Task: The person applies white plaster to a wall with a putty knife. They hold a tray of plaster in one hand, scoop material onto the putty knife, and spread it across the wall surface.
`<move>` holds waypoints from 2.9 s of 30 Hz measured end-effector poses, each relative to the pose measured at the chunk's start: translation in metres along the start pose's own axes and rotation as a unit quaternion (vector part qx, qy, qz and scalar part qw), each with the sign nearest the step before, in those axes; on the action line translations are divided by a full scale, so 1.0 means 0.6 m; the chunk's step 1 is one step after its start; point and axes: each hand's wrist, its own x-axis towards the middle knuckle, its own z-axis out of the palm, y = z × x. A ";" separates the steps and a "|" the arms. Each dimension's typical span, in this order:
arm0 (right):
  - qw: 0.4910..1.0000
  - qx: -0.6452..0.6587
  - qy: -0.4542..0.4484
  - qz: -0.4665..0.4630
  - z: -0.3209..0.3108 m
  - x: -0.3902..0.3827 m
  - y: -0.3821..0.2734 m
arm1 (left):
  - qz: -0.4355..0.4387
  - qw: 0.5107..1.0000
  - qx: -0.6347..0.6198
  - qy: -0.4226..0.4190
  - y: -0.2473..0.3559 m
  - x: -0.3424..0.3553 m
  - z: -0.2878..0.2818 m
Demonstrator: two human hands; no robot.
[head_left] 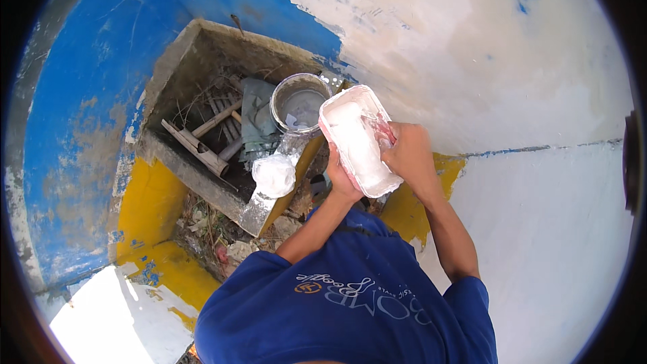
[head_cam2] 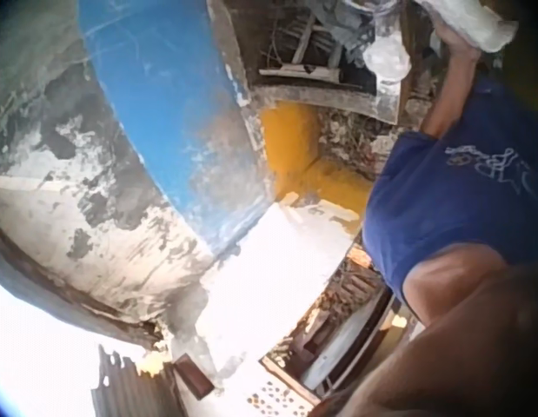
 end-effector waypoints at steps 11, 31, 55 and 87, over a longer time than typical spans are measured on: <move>0.998 0.025 0.045 -0.024 -0.009 -0.023 -0.062 | -0.005 0.999 -0.052 0.009 0.006 0.008 0.008; 0.998 -0.009 0.048 0.036 -0.005 0.009 -0.053 | 0.023 0.998 0.012 0.051 0.011 0.013 0.036; 0.997 0.040 0.049 0.044 -0.017 0.001 -0.048 | 0.041 0.998 0.038 -0.027 0.023 0.014 0.033; 0.997 0.065 0.034 0.026 -0.011 0.005 -0.052 | 0.043 0.999 0.029 -0.016 0.030 0.017 0.020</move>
